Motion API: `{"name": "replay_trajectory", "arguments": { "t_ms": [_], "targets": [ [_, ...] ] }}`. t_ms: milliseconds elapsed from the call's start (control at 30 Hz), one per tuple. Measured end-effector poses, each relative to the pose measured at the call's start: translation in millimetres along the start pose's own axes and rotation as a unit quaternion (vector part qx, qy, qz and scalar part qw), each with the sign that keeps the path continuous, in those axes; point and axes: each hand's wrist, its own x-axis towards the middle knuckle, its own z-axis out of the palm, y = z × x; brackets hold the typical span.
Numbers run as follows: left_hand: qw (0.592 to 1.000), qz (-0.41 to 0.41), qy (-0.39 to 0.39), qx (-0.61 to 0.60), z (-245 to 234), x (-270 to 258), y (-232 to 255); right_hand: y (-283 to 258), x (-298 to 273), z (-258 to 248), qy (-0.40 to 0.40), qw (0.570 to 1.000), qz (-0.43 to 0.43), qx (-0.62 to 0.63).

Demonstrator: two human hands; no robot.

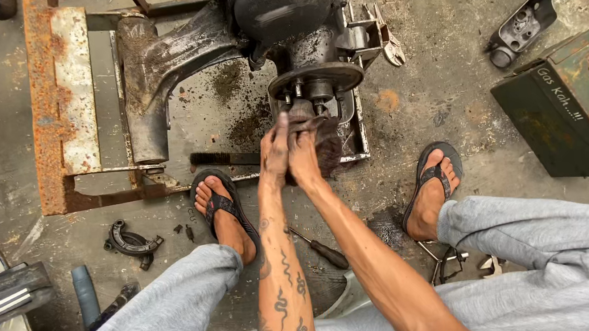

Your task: The person wipes a motorcycle engine part with a cloth, focusing on the central hub area. They then use a screwdriver to adjust or tighten a component on the same part.

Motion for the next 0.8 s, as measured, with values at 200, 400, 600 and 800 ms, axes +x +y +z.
{"name": "replay_trajectory", "arguments": {
  "t_ms": [200, 400, 600, 800],
  "targets": [
    [0.993, -0.023, -0.016, 0.119, -2, 23, -41, -7, 1, -1, 0.005, 1.000, -0.015, 0.022],
    [0.990, -0.084, 0.109, 0.020, -15, 10, -15, -20, 7, 23, 0.011, 0.999, -0.025, 0.033],
    [0.973, -0.082, 0.204, -0.066, -59, 1, 16, -29, -15, 51, 0.008, 0.998, -0.037, 0.043],
    [0.975, -0.170, 0.013, 0.141, -27, -16, 19, 7, -48, -4, 0.018, 0.997, -0.060, 0.052]
  ]
}}
